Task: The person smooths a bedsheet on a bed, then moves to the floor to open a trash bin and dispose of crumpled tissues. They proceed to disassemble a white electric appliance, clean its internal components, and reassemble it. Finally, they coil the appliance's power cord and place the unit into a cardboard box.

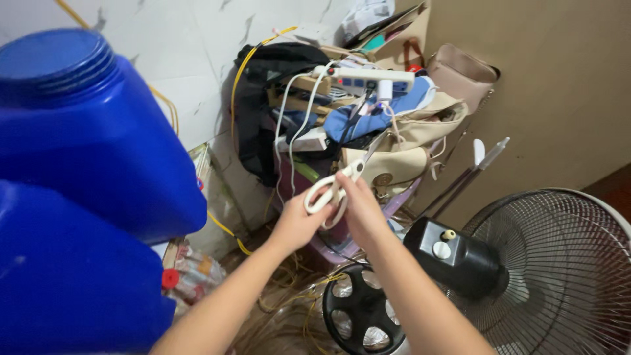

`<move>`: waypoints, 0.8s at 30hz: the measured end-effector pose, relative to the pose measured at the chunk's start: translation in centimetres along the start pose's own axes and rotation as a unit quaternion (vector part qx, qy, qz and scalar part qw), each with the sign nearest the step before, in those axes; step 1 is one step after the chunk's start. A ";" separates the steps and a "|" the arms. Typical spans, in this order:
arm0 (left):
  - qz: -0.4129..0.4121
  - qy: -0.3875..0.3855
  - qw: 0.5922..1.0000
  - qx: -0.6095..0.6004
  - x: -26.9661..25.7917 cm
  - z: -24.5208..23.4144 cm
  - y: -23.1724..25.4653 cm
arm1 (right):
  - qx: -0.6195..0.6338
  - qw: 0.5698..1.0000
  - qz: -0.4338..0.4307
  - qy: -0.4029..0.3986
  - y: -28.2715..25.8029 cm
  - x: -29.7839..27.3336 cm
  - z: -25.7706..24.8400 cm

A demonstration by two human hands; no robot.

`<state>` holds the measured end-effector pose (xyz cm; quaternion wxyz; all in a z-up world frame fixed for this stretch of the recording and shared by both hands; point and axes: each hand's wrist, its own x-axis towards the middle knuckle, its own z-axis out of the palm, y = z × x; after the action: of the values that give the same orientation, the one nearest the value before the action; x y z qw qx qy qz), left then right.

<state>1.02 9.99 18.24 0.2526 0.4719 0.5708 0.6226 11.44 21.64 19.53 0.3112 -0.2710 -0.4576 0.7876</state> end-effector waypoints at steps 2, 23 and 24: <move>-0.023 -0.006 1.000 -0.005 2.1 0.0 0.4 | -0.035 0.999 0.005 0.006 -1.8 0.7 -0.7; 0.060 0.044 0.790 0.609 26.0 -0.6 -6.1 | -0.158 0.984 -0.051 0.070 -2.6 10.8 -7.0; 0.059 0.040 0.778 0.625 27.1 -0.5 -7.1 | -0.167 0.982 -0.057 0.066 -2.7 10.5 -7.1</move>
<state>-12.56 34.47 19.68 -0.1581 0.5337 0.8149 0.1616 10.21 34.37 17.34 0.3357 -0.3436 -0.5760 0.6614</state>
